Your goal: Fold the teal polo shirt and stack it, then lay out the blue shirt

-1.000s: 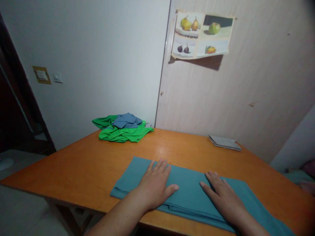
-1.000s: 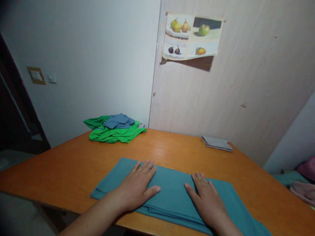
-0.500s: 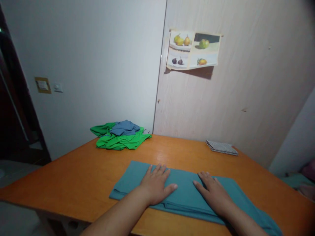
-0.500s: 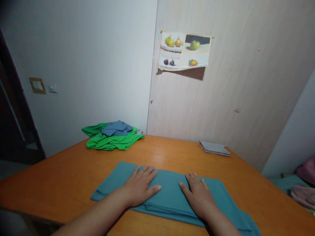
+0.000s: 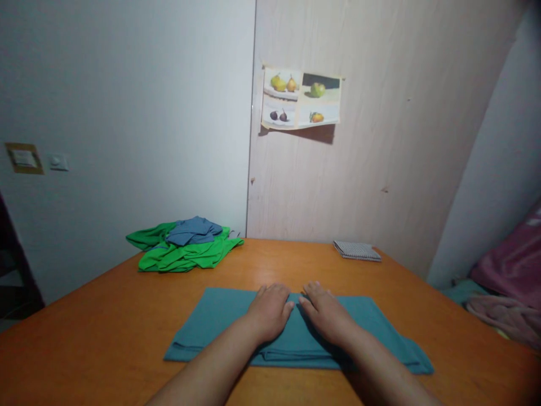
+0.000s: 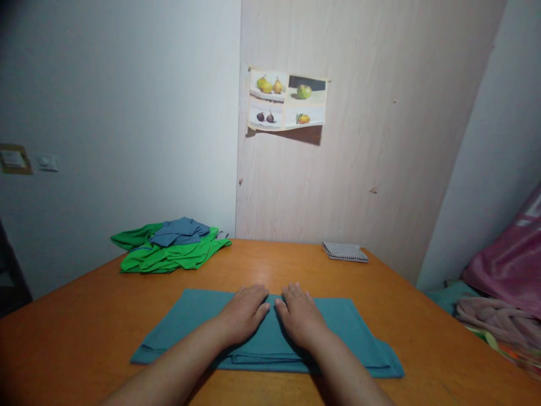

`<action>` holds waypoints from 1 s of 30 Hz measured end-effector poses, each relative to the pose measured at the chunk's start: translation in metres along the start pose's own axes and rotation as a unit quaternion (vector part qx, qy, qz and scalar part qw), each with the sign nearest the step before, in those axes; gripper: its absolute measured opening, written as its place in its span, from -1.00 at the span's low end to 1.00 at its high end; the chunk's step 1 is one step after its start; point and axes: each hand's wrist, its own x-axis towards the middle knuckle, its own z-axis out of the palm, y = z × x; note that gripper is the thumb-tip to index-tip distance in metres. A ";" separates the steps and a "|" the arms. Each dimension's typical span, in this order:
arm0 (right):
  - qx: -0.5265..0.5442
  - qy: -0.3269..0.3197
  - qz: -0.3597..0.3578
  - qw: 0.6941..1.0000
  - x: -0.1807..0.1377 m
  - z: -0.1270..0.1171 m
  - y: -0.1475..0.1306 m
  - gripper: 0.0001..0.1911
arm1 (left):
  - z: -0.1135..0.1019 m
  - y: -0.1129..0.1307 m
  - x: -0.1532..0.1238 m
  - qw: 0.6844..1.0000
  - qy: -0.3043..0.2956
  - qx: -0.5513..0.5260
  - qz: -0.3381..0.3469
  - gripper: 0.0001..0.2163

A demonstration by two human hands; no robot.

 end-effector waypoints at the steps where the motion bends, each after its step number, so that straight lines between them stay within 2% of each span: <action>1: 0.006 -0.002 -0.010 1.000 0.000 0.003 -0.006 -0.32 | 0.005 0.003 0.003 1.000 -0.005 -0.008 0.005 -0.60; 4: 0.007 -0.023 -0.009 1.000 -0.003 0.017 -0.015 -0.33 | 0.016 0.006 0.002 0.999 -0.047 -0.026 0.003 -0.52; 7: 0.005 -0.021 -0.002 1.000 -0.010 0.025 -0.016 -0.30 | 0.017 0.005 -0.004 0.996 -0.078 -0.030 -0.013 -0.48; 14: 0.017 -0.029 0.013 0.999 -0.013 0.017 -0.015 -0.27 | 0.014 0.003 -0.005 0.995 -0.091 -0.015 -0.025 -0.45; 20: 0.018 -0.009 0.075 0.997 -0.033 0.013 0.002 -0.18 | 0.014 0.002 -0.005 0.995 -0.093 -0.010 -0.017 -0.26; 24: 0.025 -0.004 0.084 0.996 -0.049 0.013 0.013 -0.16 | 0.014 0.001 -0.005 0.995 -0.099 -0.006 -0.017 -0.17; 30: 0.006 0.028 0.147 0.989 -0.042 0.002 0.042 -0.14 | 0.014 0.000 -0.004 0.995 -0.101 0.000 -0.019 -0.11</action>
